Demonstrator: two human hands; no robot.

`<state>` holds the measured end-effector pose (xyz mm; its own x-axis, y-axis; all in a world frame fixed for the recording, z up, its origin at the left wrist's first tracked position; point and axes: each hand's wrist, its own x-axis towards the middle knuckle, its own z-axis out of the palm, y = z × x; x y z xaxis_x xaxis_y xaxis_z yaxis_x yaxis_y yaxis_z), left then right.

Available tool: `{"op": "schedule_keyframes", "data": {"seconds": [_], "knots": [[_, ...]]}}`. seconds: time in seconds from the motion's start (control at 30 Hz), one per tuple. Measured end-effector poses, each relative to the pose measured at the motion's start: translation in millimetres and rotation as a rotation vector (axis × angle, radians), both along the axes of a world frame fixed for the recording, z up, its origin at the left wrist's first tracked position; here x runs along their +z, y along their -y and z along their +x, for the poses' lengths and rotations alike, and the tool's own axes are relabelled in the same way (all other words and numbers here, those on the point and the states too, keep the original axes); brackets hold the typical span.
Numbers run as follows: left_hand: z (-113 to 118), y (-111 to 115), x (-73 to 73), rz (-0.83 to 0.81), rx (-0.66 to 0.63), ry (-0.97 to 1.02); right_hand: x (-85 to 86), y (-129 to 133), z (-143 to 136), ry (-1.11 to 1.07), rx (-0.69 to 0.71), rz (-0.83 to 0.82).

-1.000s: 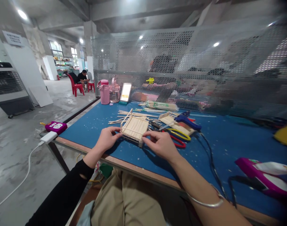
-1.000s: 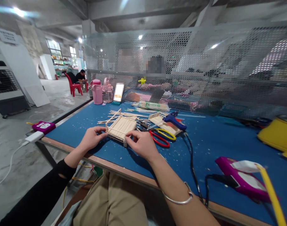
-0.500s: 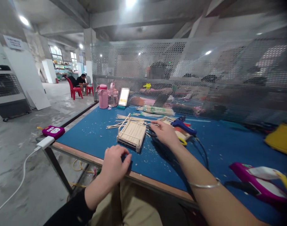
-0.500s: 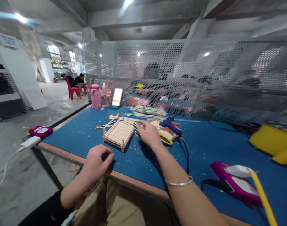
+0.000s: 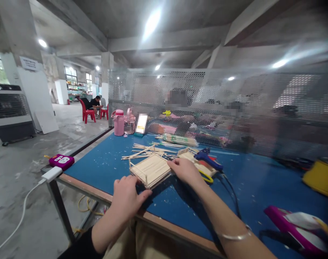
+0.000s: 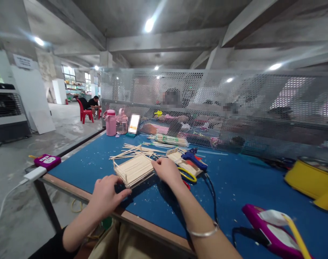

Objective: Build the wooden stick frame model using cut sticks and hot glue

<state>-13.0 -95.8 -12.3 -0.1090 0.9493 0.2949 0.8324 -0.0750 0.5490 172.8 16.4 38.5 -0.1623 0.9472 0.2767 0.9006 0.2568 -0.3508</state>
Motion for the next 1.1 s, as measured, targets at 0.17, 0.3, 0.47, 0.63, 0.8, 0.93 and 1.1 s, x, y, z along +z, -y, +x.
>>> {"op": "schedule_keyframes", "data": {"seconds": [0.17, 0.3, 0.47, 0.63, 0.8, 0.93, 1.1], "knots": [[-22, 4, -0.4, -0.032, -0.047, 0.036, -20.9, 41, 9, -0.359, 0.056, -0.080], [-43, -14, -2.9, 0.001, -0.145, 0.080, -34.1, 62, 3, -0.446, 0.109, -0.159], [-65, -48, -4.5, -0.003, -0.317, 0.215, -36.4, 77, -8, -0.389, 0.126, -0.198], [-72, -85, -2.1, -0.011, -0.341, 0.222, -40.7, 83, -18, -0.425, 0.211, -0.267], [-70, -96, 1.7, 0.075, -0.117, 0.184, -46.2, 79, -17, -0.596, 0.224, -0.279], [-48, -58, 0.3, 0.226, -0.059, 0.122, -42.0, 77, -6, -0.887, 0.123, -0.281], [6, -9, -11.8, 0.189, -0.168, 0.082, -27.7, 76, -9, -1.029, 0.202, -0.374]]}}
